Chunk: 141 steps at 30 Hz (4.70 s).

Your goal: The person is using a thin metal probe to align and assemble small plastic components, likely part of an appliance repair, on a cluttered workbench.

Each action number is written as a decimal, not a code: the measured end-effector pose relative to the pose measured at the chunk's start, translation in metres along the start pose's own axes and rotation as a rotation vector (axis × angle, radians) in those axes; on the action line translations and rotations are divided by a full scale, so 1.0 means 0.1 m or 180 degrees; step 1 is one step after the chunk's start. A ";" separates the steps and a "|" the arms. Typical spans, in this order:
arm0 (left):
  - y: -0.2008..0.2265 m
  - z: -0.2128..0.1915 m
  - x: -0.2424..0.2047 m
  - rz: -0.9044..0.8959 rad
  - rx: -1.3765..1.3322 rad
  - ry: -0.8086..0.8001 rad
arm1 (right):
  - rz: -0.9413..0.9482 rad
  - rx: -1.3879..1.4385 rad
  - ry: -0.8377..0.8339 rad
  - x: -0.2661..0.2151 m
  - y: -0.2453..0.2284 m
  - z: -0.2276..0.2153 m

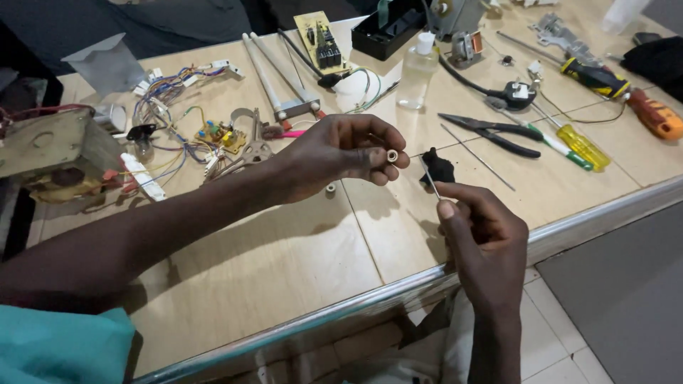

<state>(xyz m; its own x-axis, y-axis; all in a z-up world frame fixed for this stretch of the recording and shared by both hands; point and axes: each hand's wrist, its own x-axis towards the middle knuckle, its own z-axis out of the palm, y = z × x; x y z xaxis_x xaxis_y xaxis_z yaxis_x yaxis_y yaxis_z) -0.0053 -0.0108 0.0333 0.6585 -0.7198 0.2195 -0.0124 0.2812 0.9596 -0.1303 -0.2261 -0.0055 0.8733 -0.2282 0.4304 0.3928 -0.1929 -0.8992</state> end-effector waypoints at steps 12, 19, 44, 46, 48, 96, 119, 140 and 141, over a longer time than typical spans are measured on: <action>-0.27 -0.03 -0.10 0.0045 -0.0416 0.0549 | 0.0042 -0.0410 0.0031 -0.06 -0.12 0.16; -0.30 0.01 -0.11 0.0064 -0.0609 0.0835 | 0.0637 -0.0893 0.0306 -0.13 -0.28 0.44; -0.33 0.07 -0.14 0.0523 -0.0114 0.0983 | 0.0523 -0.1336 0.0128 -0.09 -0.25 0.46; -0.33 0.09 -0.13 0.0516 -0.0052 0.0969 | 0.0544 -0.1364 0.0125 -0.08 -0.25 0.45; -0.35 0.09 -0.13 0.0625 -0.0318 0.0933 | 0.0640 -0.1289 0.0138 -0.08 -0.26 0.46; -0.17 0.04 -0.13 0.0275 0.1483 0.0329 | 0.0304 -0.1231 0.0246 -0.13 -0.24 0.47; -0.23 0.00 -0.15 0.0493 0.0945 0.0634 | 0.0655 -0.1472 0.0666 -0.10 -0.32 0.35; -0.17 0.13 -0.22 0.0200 0.0627 0.0422 | 0.0513 -0.1341 0.0645 -0.27 -0.33 0.50; -0.15 0.15 -0.24 0.0168 0.0754 0.0369 | 0.0537 -0.1268 0.0703 -0.27 -0.32 0.54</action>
<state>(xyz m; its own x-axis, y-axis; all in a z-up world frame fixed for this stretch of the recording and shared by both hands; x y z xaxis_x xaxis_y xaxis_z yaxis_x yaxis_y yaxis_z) -0.0316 -0.0072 0.0164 0.7339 -0.6268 0.2617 -0.2157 0.1503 0.9648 -0.1513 -0.1623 0.0075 0.8163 -0.4766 0.3264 0.0724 -0.4762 -0.8764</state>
